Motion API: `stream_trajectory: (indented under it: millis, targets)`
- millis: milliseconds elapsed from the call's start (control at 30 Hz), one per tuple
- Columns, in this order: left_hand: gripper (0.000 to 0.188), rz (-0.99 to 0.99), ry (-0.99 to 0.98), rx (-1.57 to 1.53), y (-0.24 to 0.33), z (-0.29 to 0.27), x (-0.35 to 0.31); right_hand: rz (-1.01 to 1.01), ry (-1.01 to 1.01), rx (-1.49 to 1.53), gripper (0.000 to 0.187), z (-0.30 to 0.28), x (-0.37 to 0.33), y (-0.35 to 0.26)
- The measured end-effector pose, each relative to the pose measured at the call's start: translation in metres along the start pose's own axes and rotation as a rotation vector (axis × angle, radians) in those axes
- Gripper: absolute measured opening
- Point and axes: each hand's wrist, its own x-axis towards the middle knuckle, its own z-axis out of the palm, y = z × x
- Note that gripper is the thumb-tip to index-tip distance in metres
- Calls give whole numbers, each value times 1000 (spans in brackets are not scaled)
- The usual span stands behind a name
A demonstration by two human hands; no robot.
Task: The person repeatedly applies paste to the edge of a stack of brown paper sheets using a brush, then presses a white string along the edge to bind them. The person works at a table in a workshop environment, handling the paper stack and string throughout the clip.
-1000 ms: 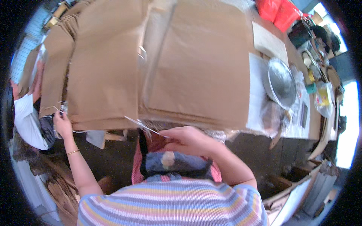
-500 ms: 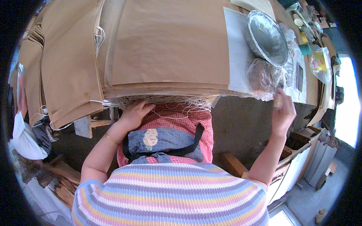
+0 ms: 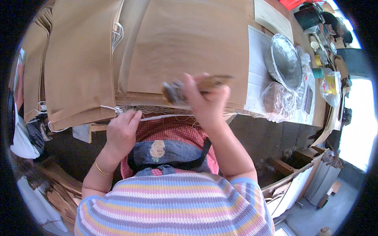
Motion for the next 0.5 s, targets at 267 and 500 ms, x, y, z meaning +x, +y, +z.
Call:
stream_trajectory:
  millis: [267, 500]
  targets:
    - [6, -92, -190, 173, -8, 20, 45, -70, 52, -452, 34, 36, 30, 40]
    - [9, -73, -192, 151, -10, 21, 46, -82, 260, -822, 36, -81, 29, 54]
